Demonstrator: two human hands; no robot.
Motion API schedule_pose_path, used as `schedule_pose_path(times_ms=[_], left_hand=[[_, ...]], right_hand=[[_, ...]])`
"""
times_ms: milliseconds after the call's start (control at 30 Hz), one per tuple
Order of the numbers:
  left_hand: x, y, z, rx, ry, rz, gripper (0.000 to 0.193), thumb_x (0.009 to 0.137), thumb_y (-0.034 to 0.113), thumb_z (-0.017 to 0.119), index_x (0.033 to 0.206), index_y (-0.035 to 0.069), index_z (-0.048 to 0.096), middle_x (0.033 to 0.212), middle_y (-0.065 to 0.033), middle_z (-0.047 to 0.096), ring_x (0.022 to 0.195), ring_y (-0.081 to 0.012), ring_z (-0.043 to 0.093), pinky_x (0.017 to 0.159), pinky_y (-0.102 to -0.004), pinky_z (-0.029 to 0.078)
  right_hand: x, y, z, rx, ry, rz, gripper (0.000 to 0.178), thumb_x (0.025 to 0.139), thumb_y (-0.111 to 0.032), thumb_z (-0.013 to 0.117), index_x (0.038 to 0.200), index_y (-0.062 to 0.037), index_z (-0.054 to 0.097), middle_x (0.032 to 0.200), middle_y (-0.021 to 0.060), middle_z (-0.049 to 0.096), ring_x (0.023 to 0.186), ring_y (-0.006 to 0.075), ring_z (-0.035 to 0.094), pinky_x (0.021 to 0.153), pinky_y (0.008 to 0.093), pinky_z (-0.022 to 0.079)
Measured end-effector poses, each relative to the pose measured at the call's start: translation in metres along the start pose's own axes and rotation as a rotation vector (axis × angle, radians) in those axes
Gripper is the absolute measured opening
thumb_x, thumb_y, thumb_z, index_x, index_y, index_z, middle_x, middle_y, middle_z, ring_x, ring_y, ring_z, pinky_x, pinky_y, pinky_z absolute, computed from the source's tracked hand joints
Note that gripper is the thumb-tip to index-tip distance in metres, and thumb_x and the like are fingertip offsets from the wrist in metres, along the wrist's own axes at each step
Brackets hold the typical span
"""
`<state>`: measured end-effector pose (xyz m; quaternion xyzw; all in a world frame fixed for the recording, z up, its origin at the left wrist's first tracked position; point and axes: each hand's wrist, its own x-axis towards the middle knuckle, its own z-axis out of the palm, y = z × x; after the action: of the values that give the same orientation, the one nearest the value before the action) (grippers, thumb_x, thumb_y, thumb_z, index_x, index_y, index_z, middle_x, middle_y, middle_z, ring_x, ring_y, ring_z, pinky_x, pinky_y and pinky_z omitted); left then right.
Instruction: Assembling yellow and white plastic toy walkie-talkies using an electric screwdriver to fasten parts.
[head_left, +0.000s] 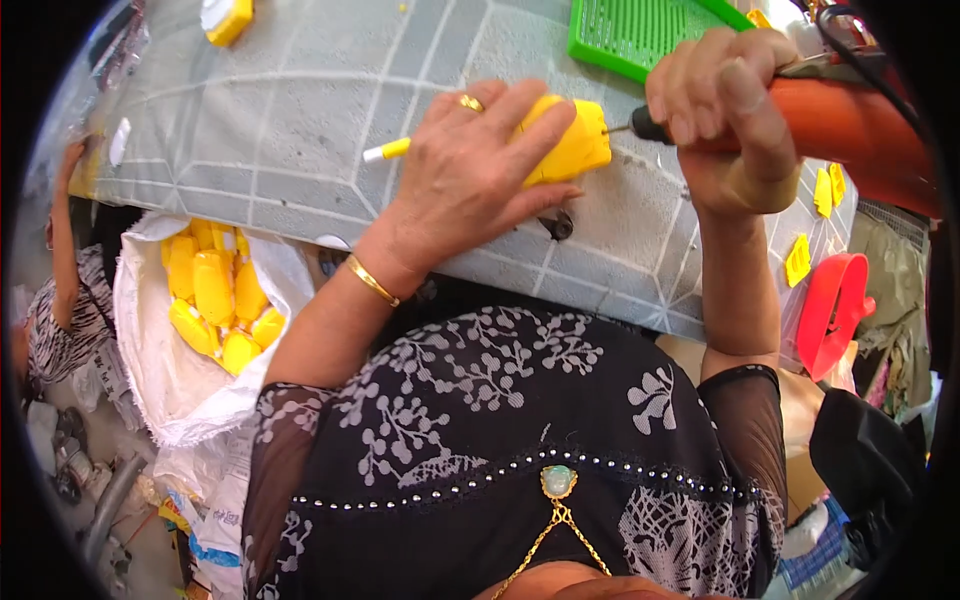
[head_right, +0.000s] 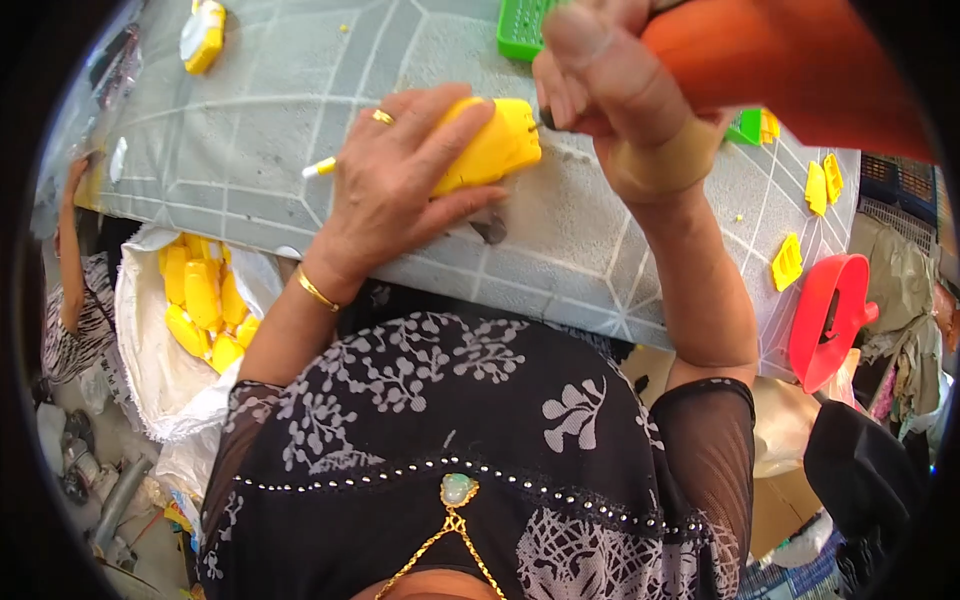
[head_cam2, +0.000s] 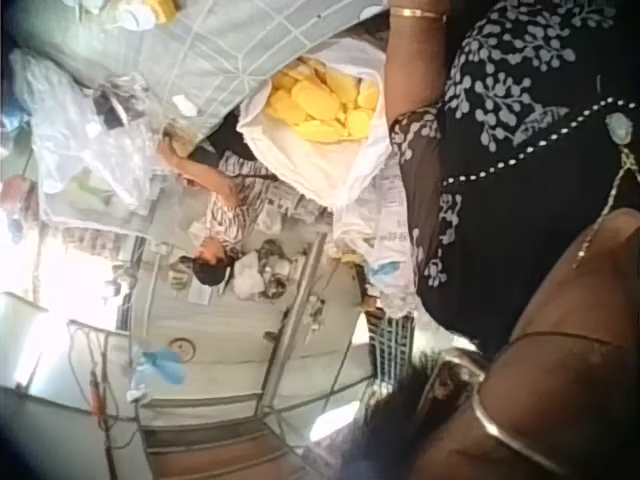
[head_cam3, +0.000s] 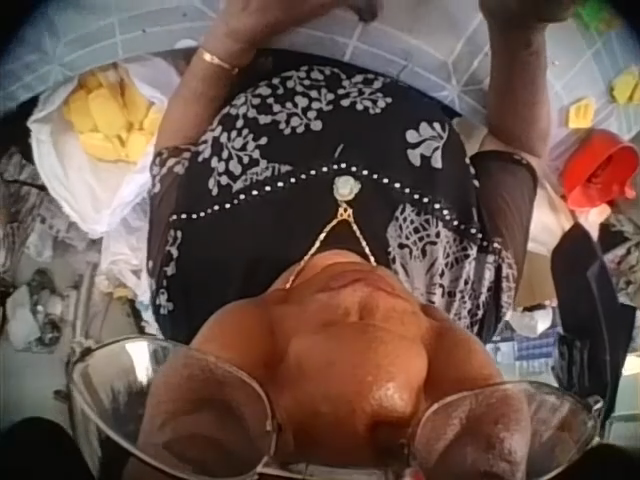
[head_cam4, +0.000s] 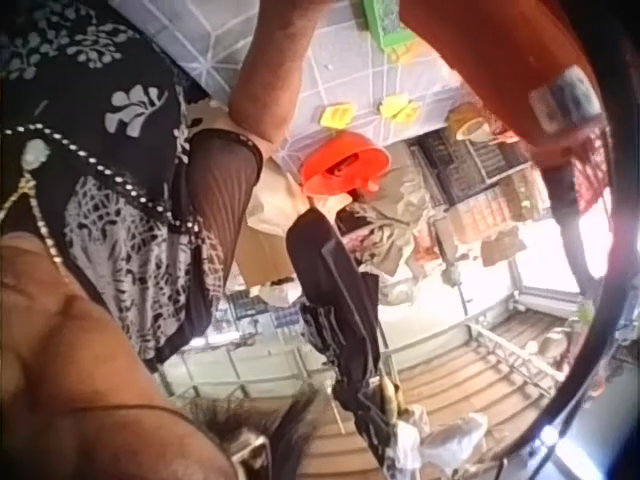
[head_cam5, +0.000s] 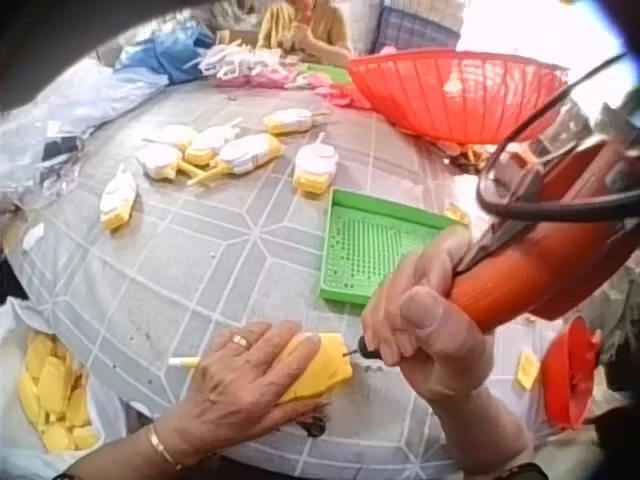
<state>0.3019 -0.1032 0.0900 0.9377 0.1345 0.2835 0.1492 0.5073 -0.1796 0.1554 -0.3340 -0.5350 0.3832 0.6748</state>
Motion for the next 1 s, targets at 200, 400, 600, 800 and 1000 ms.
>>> schedule_pose_path(times_ms=[200, 400, 600, 800, 1000], left_hand=[[-0.013, -0.002, -0.001, -0.008, 0.031, 0.006, 0.062, 0.078, 0.041, 0.078, 0.127, 0.008, 0.060, 0.118, -0.0123, 0.059, 0.107, -0.0329, 0.058, 0.087, -0.0432, 0.046], [-0.030, 0.004, -0.075, 0.174, 0.144, -0.033, 0.058, 0.077, 0.040, 0.080, 0.120, 0.006, 0.062, 0.116, -0.0143, 0.060, 0.105, -0.0327, 0.059, 0.085, -0.0430, 0.044], [-0.156, -0.017, -0.209, 0.664, 0.222, -0.579, 0.052, 0.075, 0.038, 0.084, 0.114, 0.009, 0.066, 0.107, -0.0085, 0.066, 0.096, -0.0334, 0.063, 0.083, -0.0450, 0.050], [-0.198, -0.074, -0.233, 0.695, 0.167, -0.654, 0.058, 0.078, 0.041, 0.081, 0.118, 0.002, 0.066, 0.114, -0.0179, 0.065, 0.109, -0.0376, 0.061, 0.094, -0.0433, 0.050], [-0.021, -0.169, -0.178, 0.509, 0.254, -0.632, 0.082, 0.077, 0.062, 0.075, 0.129, 0.001, 0.060, 0.126, -0.0191, 0.062, 0.116, -0.0362, 0.061, 0.094, -0.0435, 0.052]], right_hand=[[-0.010, -0.001, 0.024, -0.119, 0.186, 0.000, 0.016, 0.090, -0.009, 0.060, 0.087, -0.0062, 0.045, 0.071, 0.0054, 0.047, 0.059, 0.0170, 0.046, 0.058, 0.0321, 0.044], [-0.038, -0.061, -0.089, 0.100, 0.344, -0.050, 0.031, 0.088, -0.026, 0.070, 0.099, -0.0073, 0.048, 0.081, 0.0010, 0.040, 0.074, 0.0135, 0.043, 0.075, 0.0309, 0.039], [-0.071, -0.060, -0.139, -0.110, 0.612, -0.040, 0.013, 0.096, -0.008, 0.064, 0.098, -0.0065, 0.051, 0.073, -0.0006, 0.041, 0.069, 0.0110, 0.041, 0.072, 0.0304, 0.039], [-0.066, -0.046, -0.117, -0.335, 0.729, -0.146, 0.014, 0.095, -0.005, 0.066, 0.098, -0.0026, 0.052, 0.071, 0.0008, 0.046, 0.064, 0.0102, 0.046, 0.070, 0.0287, 0.044], [-0.071, -0.040, -0.100, -0.384, 0.790, -0.200, 0.017, 0.095, -0.006, 0.066, 0.106, -0.0022, 0.053, 0.073, 0.0021, 0.053, 0.065, 0.0107, 0.052, 0.067, 0.0271, 0.046]])
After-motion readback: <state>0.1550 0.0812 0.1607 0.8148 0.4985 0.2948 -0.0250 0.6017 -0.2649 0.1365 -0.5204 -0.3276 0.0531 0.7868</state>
